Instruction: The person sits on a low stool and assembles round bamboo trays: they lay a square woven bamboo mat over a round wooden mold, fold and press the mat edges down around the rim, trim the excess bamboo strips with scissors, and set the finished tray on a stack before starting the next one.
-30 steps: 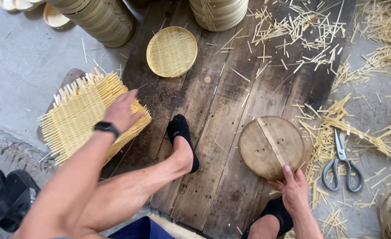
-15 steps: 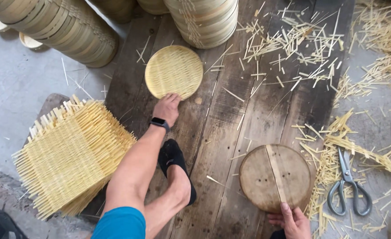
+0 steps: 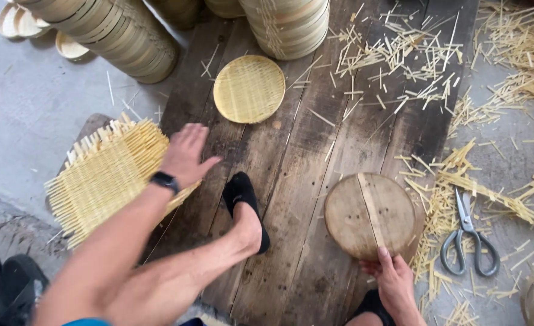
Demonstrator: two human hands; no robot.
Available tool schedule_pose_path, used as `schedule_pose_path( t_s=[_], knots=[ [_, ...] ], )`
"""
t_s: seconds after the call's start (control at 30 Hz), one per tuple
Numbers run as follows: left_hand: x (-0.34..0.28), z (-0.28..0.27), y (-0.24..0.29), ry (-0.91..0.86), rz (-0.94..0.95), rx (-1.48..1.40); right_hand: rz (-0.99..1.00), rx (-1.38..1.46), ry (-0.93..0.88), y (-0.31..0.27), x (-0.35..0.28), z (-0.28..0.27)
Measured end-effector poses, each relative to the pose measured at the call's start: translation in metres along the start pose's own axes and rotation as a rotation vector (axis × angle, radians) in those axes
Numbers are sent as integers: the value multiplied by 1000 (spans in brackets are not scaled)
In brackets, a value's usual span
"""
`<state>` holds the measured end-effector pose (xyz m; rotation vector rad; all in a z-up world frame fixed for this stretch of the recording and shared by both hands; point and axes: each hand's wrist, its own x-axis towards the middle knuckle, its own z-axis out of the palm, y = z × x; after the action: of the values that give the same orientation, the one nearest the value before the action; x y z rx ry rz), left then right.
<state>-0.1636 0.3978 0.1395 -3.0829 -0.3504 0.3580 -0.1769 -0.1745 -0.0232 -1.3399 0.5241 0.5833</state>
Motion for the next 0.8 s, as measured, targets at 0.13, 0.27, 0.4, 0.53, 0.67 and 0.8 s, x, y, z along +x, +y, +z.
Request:
schedule_pose_path(
  t_s=[0.13,0.27,0.4,0.53,0.67,0.8],
  knots=[
    [-99,-69,-16,-314,-400,-51,40,13,-42,-11,-9,21],
    [-153,-6,-89,-552,-642,15,59,14,-116,-15,-9,27],
    [-160,33,-124,-550,-597,-158,64,-9,-144,-21,-10,28],
    [-152,13,-148,-498,-593,-261,113,-50,-204,-29,-10,32],
    [-125,-90,-63,-48,-391,6,-15,-467,-10,-49,-23,41],
    [-121,-139,85,650,359,-207,-446,-526,288,-49,-3,9]
  ],
)
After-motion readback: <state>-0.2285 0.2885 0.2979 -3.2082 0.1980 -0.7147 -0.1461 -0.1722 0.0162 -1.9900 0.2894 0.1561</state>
